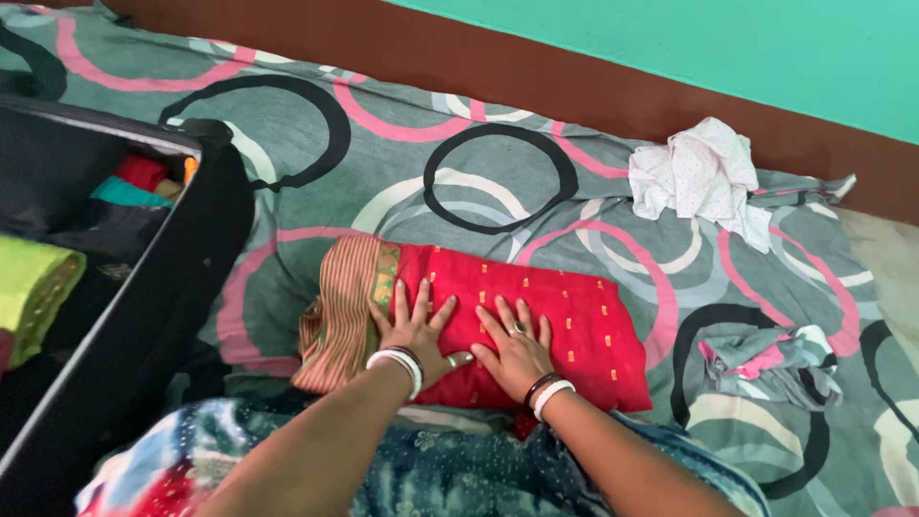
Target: The person folds a red patterned cloth and a light blue cloth on a bed. The person places the folded red cloth into an open suitcase containing other folded items.
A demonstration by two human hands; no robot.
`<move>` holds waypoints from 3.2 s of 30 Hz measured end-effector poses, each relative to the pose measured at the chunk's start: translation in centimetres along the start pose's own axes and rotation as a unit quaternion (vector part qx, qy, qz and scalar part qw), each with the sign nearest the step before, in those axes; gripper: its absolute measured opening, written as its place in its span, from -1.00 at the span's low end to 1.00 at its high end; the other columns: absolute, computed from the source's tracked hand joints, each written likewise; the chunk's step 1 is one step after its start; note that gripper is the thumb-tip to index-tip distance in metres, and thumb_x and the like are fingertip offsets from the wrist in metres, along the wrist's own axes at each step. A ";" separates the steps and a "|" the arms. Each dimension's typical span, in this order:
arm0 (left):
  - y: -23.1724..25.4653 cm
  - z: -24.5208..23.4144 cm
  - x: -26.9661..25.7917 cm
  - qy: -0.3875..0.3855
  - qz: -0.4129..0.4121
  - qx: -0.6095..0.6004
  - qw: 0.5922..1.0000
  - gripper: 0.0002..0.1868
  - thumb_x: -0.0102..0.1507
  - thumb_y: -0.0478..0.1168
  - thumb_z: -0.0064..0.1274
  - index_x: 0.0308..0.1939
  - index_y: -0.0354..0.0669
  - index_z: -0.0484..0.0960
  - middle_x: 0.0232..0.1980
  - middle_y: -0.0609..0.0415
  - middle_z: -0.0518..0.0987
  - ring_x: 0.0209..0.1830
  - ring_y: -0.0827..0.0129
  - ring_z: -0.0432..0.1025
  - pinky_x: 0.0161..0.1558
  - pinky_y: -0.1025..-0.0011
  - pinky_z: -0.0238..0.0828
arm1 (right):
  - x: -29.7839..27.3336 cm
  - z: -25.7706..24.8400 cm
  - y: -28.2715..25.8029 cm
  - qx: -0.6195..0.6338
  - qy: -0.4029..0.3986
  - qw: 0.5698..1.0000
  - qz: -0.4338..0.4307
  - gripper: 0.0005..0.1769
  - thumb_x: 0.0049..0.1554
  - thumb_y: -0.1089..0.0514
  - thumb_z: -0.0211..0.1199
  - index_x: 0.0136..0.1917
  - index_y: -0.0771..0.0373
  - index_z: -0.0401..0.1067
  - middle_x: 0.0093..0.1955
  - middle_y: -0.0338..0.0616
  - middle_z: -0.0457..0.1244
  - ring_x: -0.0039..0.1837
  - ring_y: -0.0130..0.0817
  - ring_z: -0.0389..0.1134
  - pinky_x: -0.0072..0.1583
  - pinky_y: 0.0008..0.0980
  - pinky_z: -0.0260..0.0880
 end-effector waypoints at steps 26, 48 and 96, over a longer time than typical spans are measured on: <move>1.2 2.4 3.0 0.083 0.130 -0.013 0.988 -0.15 0.30 0.35 -0.31 0.62 0.21 -0.04 0.68 0.02 -0.17 0.67 0.04 -0.42 0.45 -0.32 -0.61 | 1.5 2.4 -3.6 -0.045 -0.146 0.986 -0.065 -0.26 0.22 -0.25 -0.07 0.61 -0.13 -0.03 0.69 -0.09 -0.23 0.70 0.06 -0.41 0.49 0.46 -0.56; -5.1 0.9 3.0 0.100 -0.141 0.035 0.984 0.01 0.22 0.57 -0.31 0.63 0.36 -0.23 0.70 0.02 -0.40 0.66 -0.08 -0.58 0.38 -0.44 -0.66 | 3.6 1.3 4.2 -0.009 0.042 0.993 0.111 -0.46 0.50 -0.33 -0.06 0.39 0.12 0.29 0.44 0.02 0.21 0.43 0.03 0.18 0.45 0.11 0.16; -6.4 1.9 5.3 0.001 -0.149 -0.032 0.988 0.00 0.26 0.53 -0.28 0.63 0.43 -0.35 0.70 0.04 -0.51 0.67 -0.07 -0.50 0.46 -0.39 -0.54 | 2.8 0.0 14.4 0.018 0.106 0.928 0.358 -0.13 0.23 -0.42 -0.15 0.60 0.13 0.02 0.69 -0.09 -0.18 0.68 0.10 -0.28 0.51 0.33 -0.26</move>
Point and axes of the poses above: each hand's wrist, its own x-axis towards the middle knuckle, its own z-axis out of the palm, y = z × x, the point moved 1 cm from there along x, towards the middle knuckle
